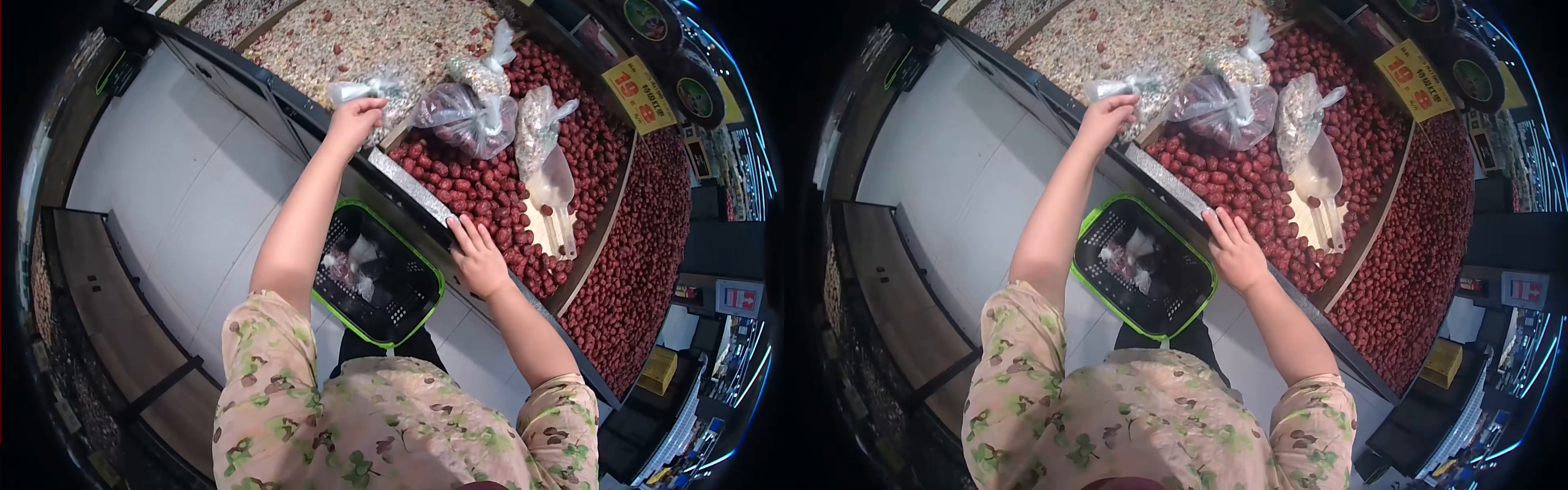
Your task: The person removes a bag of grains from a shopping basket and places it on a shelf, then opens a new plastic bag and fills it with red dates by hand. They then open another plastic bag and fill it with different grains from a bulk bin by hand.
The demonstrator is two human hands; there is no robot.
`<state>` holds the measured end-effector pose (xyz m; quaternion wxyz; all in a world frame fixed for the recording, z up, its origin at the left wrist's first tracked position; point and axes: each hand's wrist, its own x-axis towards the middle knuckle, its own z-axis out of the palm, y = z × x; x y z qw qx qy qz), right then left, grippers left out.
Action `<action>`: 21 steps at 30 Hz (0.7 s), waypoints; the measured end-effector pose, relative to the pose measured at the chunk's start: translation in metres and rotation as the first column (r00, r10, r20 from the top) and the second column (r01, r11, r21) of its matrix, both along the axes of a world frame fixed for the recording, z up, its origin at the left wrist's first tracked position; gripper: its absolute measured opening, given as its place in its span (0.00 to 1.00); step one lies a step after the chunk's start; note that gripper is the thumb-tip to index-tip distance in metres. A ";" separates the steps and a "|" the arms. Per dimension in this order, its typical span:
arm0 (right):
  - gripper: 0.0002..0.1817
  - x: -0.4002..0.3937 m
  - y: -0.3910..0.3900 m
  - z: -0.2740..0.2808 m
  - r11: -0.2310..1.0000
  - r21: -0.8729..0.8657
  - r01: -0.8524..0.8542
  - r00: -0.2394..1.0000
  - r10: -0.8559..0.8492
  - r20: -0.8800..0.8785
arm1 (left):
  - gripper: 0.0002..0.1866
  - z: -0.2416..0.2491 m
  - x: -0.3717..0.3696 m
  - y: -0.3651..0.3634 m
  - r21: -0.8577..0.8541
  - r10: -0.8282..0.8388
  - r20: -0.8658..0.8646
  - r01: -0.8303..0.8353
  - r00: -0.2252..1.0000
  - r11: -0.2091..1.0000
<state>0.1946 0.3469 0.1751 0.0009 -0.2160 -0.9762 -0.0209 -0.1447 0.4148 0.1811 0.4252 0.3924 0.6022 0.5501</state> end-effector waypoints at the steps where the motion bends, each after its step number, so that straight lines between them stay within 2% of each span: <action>1: 0.12 -0.003 -0.001 0.005 0.999 -0.037 0.024 1.000 -0.023 0.012 | 0.16 0.003 0.005 -0.015 -0.003 0.018 0.058 -0.018 0.998 1.000; 4: 0.10 -0.003 0.001 -0.003 1.000 -0.017 0.025 1.000 -0.025 0.012 | 0.14 -0.018 0.004 -0.068 0.136 0.236 0.091 -0.247 0.967 0.960; 6: 0.09 -0.004 0.001 -0.003 0.999 -0.030 0.029 0.999 -0.028 0.016 | 0.12 -0.064 -0.006 -0.110 0.059 0.406 0.200 -0.425 0.892 0.903; 7: 0.09 -0.004 0.001 -0.003 0.999 -0.037 0.034 0.999 -0.033 0.023 | 0.12 -0.096 -0.010 -0.137 -0.088 0.489 0.233 -0.483 0.840 0.871; 8: 0.15 -0.003 0.002 -0.005 1.000 -0.012 0.026 0.999 -0.025 0.021 | 0.11 -0.132 -0.012 -0.167 -0.236 0.573 0.252 -0.525 0.780 0.818; 9: 0.15 -0.003 0.003 -0.007 1.000 -0.009 0.025 0.999 -0.025 0.034 | 0.11 -0.163 -0.009 -0.200 -0.411 0.671 0.233 -0.554 0.704 0.724; 10: 0.16 -0.004 0.002 -0.007 1.000 -0.005 0.022 0.999 -0.022 0.048 | 0.09 -0.199 -0.007 -0.236 -0.562 0.726 0.185 -0.534 0.663 0.631; 11: 0.09 -0.007 0.000 0.000 0.996 -0.076 0.050 0.998 -0.047 0.042 | 0.08 -0.233 -0.004 -0.274 -0.677 0.747 0.144 -0.486 0.650 0.553; 12: 0.10 -0.009 -0.001 0.000 0.995 -0.083 0.063 0.998 -0.060 0.035 | 0.09 -0.256 0.002 -0.308 -0.778 0.746 0.042 -0.447 0.665 0.442; 14: 0.11 -0.008 0.001 -0.005 0.999 -0.013 0.045 0.996 -0.044 0.076 | 0.11 -0.291 0.013 -0.369 -0.894 0.710 -0.031 -0.337 0.704 0.295; 15: 0.11 -0.011 -0.001 -0.005 0.998 -0.021 0.054 0.997 -0.053 0.048 | 0.11 -0.299 0.017 -0.382 -0.899 0.719 -0.034 -0.336 0.694 0.282; 17: 0.13 -0.011 -0.001 -0.008 0.998 -0.013 0.061 0.996 -0.060 0.058 | 0.13 -0.315 0.023 -0.407 -0.960 0.790 -0.032 -0.240 0.612 0.147; 18: 0.14 -0.010 -0.001 -0.011 0.998 -0.008 0.058 0.997 -0.057 0.058 | 0.13 -0.319 0.024 -0.410 -0.963 0.798 -0.035 -0.234 0.601 0.134; 20: 0.15 -0.011 -0.001 -0.012 0.999 0.021 0.045 0.995 -0.047 0.084 | 0.18 -0.328 0.023 -0.400 -0.961 0.813 0.085 -0.169 0.576 0.220; 21: 0.15 -0.011 -0.001 -0.013 0.999 0.033 0.035 0.996 -0.038 0.083 | 0.18 -0.335 0.019 -0.396 -0.963 0.814 0.088 -0.158 0.575 0.217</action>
